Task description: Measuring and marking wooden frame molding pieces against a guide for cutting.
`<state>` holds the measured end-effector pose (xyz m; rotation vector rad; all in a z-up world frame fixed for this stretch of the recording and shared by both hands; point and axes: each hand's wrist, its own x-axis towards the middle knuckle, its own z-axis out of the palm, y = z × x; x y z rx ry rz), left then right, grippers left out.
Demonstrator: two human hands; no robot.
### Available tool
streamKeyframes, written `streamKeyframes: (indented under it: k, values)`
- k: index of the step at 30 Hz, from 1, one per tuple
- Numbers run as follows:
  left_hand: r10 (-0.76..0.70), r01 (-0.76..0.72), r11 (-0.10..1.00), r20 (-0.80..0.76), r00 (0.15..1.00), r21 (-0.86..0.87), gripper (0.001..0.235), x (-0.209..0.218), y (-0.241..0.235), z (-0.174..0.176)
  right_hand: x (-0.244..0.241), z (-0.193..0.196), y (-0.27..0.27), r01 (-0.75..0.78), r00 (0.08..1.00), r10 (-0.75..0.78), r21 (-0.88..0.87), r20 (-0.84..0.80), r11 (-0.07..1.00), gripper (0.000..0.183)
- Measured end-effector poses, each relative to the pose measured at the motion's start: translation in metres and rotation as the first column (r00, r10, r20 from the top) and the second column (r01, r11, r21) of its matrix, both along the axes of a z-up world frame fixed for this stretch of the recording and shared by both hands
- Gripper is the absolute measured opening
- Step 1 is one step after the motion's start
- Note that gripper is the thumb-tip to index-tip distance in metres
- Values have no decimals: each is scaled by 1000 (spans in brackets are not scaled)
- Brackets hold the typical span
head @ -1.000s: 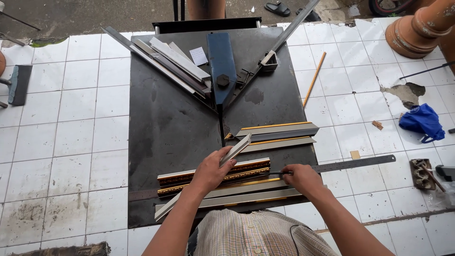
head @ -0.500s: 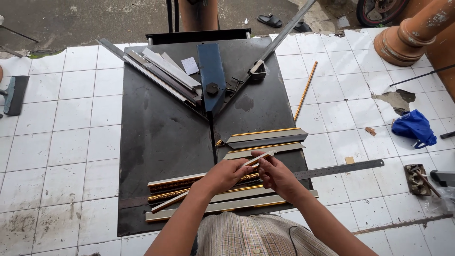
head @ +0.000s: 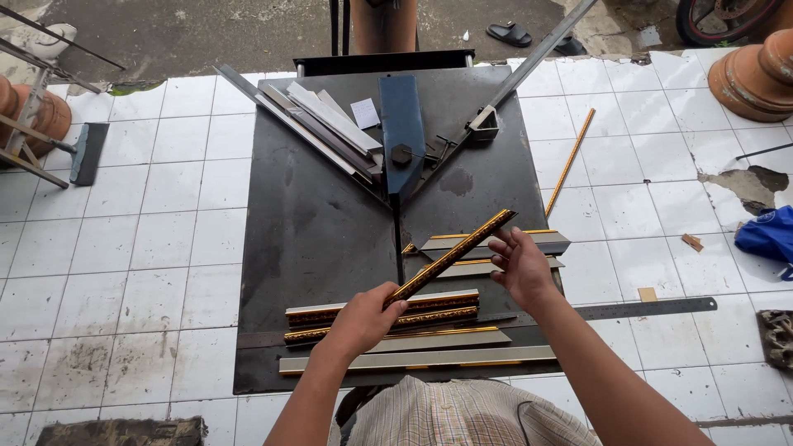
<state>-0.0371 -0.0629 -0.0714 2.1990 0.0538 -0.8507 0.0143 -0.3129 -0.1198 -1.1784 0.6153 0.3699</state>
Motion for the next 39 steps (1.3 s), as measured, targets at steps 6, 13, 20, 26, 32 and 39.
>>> streamKeyframes:
  k: [6,13,20,26,32,39]
  values:
    - [114,-112,993,63,991,-44,40,-4,16,-16,9,-45,52,-408,726,664,-889,-178,207,26]
    - [60,-45,994,156,986,-99,48,4,31,-6,25,-74,105,-214,508,772,-924,-383,-317,24]
    - [21,-2,990,138,990,-138,47,16,47,-10,11,-59,123,-175,568,763,-951,-310,-256,14]
    - [-14,7,997,-90,996,-74,25,36,37,-13,1,-19,110,-190,979,187,-685,-79,704,28]
    - [-149,132,985,-170,974,-108,28,53,7,-5,-14,-9,38,309,941,-330,-206,-77,928,33]
    - [-132,79,976,-258,957,-205,35,65,-55,-6,-22,10,-55,666,745,-664,19,-55,746,39]
